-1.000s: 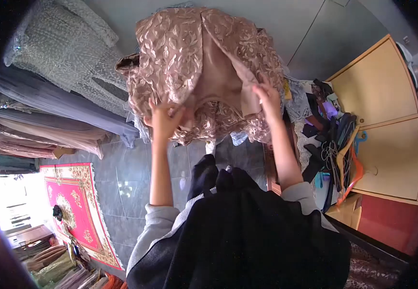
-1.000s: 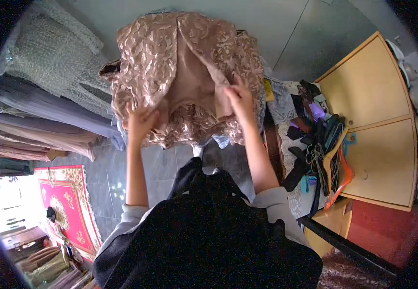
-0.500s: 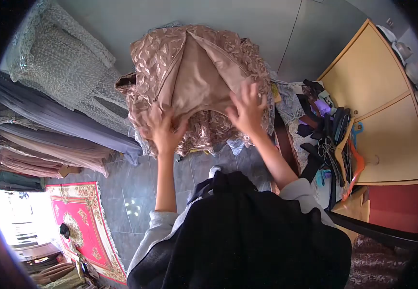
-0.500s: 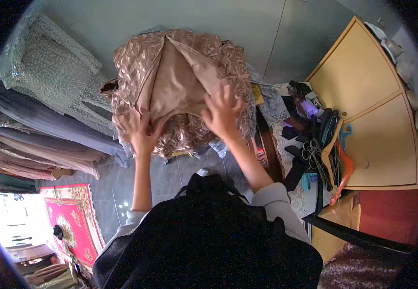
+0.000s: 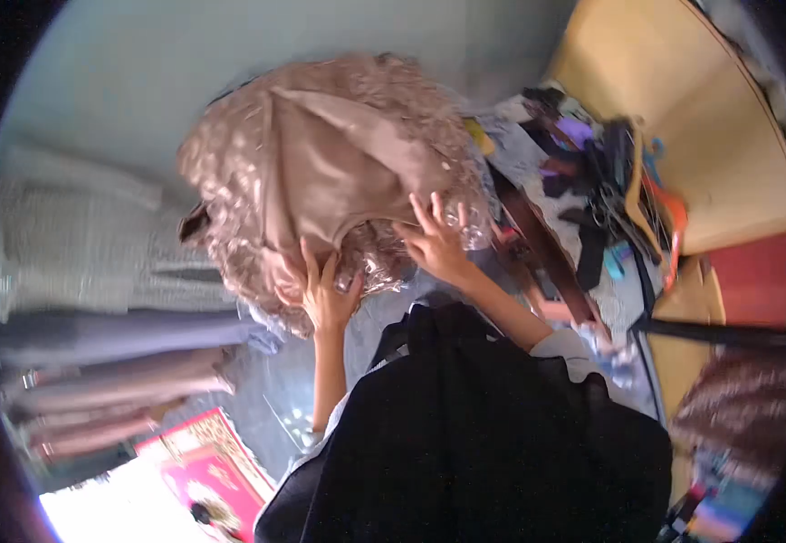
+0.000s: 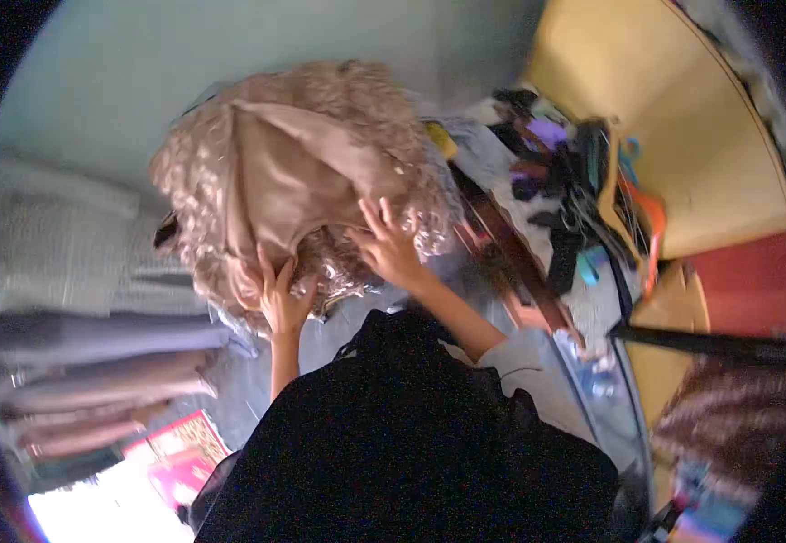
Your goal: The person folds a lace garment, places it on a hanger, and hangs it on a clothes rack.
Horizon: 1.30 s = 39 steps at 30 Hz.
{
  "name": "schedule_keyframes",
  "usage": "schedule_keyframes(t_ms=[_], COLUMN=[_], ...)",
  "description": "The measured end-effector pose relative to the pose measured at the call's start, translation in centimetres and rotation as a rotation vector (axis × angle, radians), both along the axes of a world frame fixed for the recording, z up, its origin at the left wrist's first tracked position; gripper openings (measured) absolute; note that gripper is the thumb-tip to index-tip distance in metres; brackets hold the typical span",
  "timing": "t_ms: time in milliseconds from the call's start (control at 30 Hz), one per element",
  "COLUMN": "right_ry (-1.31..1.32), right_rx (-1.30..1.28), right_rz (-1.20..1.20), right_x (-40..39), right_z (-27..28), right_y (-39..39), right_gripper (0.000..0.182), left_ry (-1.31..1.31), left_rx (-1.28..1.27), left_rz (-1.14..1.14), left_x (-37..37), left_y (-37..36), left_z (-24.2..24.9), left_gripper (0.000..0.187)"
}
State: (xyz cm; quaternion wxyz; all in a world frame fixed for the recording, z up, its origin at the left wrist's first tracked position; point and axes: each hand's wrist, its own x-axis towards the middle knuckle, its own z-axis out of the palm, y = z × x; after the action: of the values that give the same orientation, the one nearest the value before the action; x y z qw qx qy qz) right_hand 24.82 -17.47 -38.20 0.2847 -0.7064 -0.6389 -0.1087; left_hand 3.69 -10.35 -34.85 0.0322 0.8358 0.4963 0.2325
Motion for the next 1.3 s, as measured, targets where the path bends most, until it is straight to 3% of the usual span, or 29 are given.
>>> schedule_keyframes(t_ms=[100,133,200,333,433,533,600,633,800,833,867,900,933,1033,1167,1233,1300], right_ry=[0.065,0.056,0.065,0.105,0.140,0.218,0.278,0.397,0.391,0.407,0.418,0.437,0.458,0.399,0.405,0.331,0.242], right_rx=[0.077,0.123,0.021,0.022,0.078,0.115,0.123,0.024,0.129,0.183,0.183,0.022,-0.141,-0.162,-0.290,-0.313,-0.286], right_rz=[-0.113,-0.145,-0.311,-0.649,-0.925,-1.135,-1.273,-1.351,-1.439,-1.434,-1.436,-1.471,-1.501,-1.475,-1.451,-1.459,-1.464], right_x=[-2.2,-2.4,-2.8,-0.9,0.1,1.1,2.0,2.8,9.9,12.0,13.6,15.3,16.7,20.1,24.0,25.2,25.7], right_z=[-0.1,0.2,-0.5,-0.1,-0.9,-2.6,-2.5,-3.3,-7.0,-8.7,-8.1,-7.5,-7.3,-7.3,-8.7,-9.6,-10.2], right_y=[-2.5,-3.5,-5.5,-10.7,-14.8,-19.1,-21.4,-23.0,-30.0,-31.4,-32.3,-33.3,-34.2,-36.1,-37.7,-37.9,-38.0], right_gripper=[0.051,0.050,0.045,0.033,0.030,0.034,0.035,0.034,0.033,0.036,0.036,0.036,0.035,0.034,0.036,0.031,0.020], left_ry=[-0.164,-0.337,-0.132,0.206,0.125,0.198,0.193,0.146,0.063,0.183,0.176,0.168,0.215,0.276,0.070,0.311,0.285], left_rx=[0.190,0.137,0.168,0.029,0.032,0.057,-0.068,-0.050,-0.067,-0.119,-0.093,-0.066,-0.077,-0.050,0.118,0.061,0.136], left_rz=[-0.143,-0.305,-0.379,-0.807,-1.082,-1.207,-1.279,-1.310,-1.450,-1.464,-1.519,-1.575,-1.572,-1.520,-1.371,-1.337,-1.265], left_x=[2.4,3.8,6.6,13.5,18.2,22.8,25.0,26.0,32.4,33.6,35.0,36.3,37.1,40.0,43.2,43.8,44.6], left_y=[-0.7,-0.1,-1.5,-2.5,-4.8,-8.5,-11.9,-13.6,-20.1,-21.4,-22.5,-23.5,-24.9,-28.3,-30.4,-30.5,-30.7], left_z=[-0.3,-0.7,0.7,0.2,-0.1,-2.1,-2.1,-2.8,-6.4,-6.3,-7.8,-9.3,-9.5,-9.5,-11.1,-11.1,-11.9], left_gripper=[0.047,0.045,0.042,0.046,0.047,0.044,0.043,0.042,0.032,0.024,0.023,0.022,0.022,0.028,0.025,0.031,0.034])
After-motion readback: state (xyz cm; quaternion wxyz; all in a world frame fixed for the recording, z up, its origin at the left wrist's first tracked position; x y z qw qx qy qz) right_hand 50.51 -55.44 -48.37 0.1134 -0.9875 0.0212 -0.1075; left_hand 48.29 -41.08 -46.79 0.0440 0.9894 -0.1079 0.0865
